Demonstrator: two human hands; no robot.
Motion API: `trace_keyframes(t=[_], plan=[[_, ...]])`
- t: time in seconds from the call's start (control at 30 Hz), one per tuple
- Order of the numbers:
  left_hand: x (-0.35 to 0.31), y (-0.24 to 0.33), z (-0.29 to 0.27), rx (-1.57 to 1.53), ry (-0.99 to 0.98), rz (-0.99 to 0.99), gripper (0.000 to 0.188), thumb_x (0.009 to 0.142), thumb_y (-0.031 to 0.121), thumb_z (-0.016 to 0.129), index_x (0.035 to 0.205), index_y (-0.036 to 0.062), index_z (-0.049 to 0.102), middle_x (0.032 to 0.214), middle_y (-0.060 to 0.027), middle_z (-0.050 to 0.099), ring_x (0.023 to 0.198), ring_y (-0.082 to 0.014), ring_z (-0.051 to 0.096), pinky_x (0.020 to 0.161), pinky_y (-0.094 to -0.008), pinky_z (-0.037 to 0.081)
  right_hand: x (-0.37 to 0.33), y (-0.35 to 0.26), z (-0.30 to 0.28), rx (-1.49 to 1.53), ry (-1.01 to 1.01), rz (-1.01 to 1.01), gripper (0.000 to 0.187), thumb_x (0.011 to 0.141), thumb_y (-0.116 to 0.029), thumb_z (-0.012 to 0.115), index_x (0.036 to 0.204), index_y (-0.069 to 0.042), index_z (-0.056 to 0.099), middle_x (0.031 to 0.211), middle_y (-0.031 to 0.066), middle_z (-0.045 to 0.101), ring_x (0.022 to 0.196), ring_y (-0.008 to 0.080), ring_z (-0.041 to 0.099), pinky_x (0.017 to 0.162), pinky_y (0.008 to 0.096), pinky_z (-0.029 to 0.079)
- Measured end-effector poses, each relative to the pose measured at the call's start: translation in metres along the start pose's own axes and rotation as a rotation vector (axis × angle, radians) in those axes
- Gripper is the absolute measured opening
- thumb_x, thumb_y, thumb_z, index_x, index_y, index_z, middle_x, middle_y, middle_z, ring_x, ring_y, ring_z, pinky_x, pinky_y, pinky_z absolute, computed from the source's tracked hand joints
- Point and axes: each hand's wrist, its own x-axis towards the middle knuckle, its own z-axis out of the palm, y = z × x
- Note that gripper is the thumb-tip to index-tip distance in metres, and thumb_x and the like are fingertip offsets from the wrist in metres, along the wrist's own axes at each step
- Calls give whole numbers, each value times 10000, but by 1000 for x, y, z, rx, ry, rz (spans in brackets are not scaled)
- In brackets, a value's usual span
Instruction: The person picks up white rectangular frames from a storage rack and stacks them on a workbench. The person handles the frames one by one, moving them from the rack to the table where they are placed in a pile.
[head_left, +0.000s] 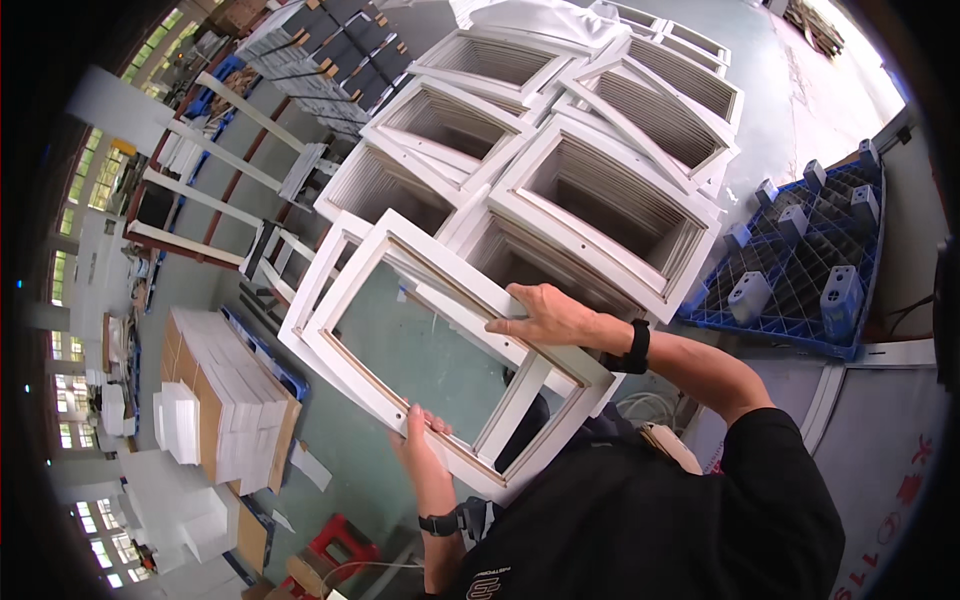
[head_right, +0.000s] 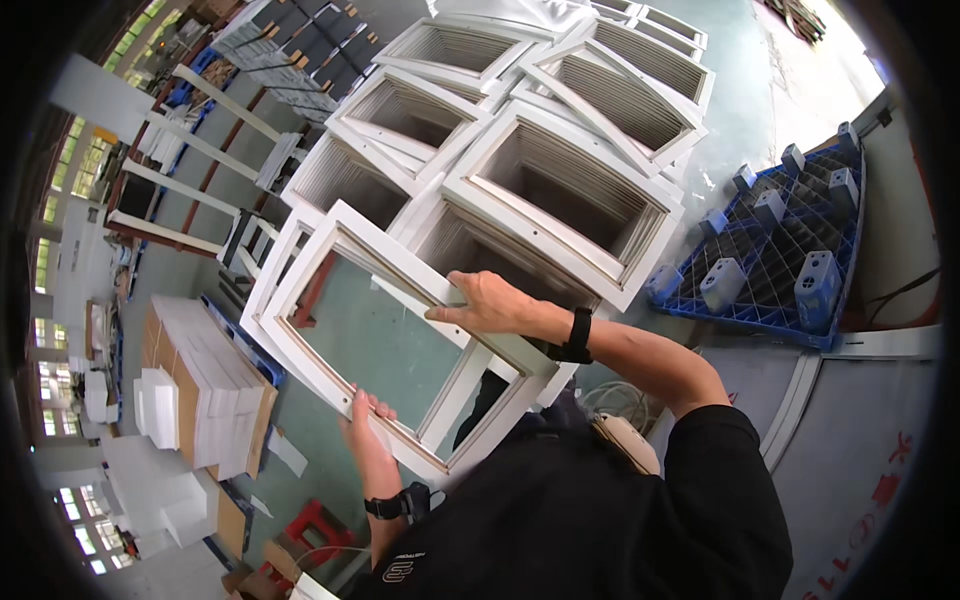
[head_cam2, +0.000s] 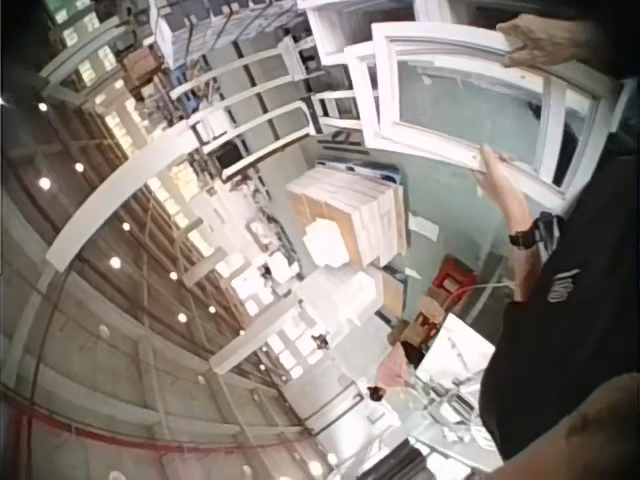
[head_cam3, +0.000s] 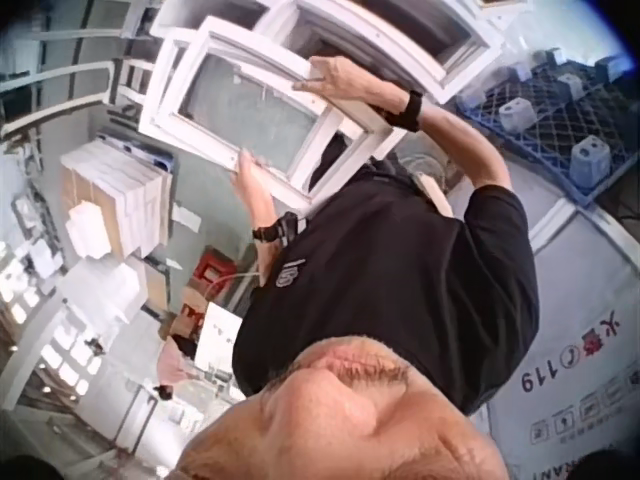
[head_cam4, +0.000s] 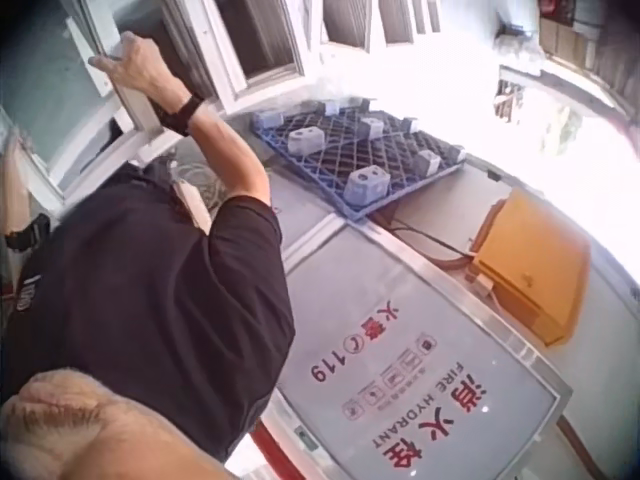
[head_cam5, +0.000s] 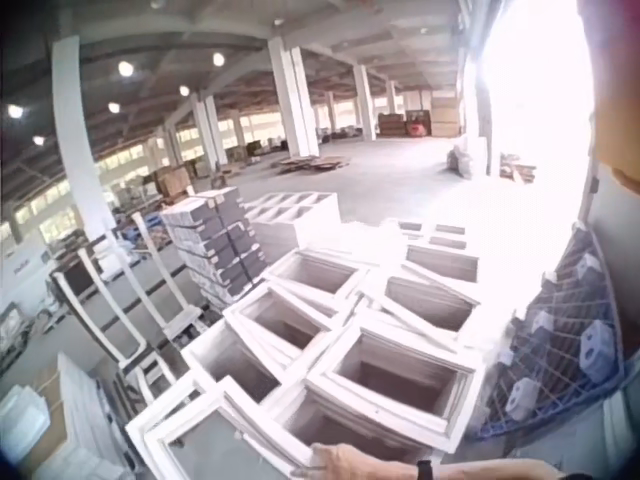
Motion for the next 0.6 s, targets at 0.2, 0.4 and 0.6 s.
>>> trace_keyframes(t=[0.2,0.4,0.6], plan=[[14,-14,-12,53,-33,-91,347,941,311,665,1098,23,553,715,-70,555,575,-201,578,550,-375,516,4,3,11,-3,83,-60,740,892,-455,747,1279,135,524,896,320,685,881,439,705,808,445,561],[9,-67,5,66,-61,-146,428,942,403,673,971,-15,586,708,-120,609,574,-234,622,550,-371,538,-19,47,15,-100,157,15,757,858,-408,772,1334,108,487,1135,317,634,1036,429,656,918,459,522],[13,-111,33,111,-30,-145,454,947,452,671,949,4,597,718,-101,617,601,-191,611,550,-332,511,-32,97,7,-233,184,66,719,874,-457,753,1304,81,548,1140,278,610,1024,422,632,895,467,518]])
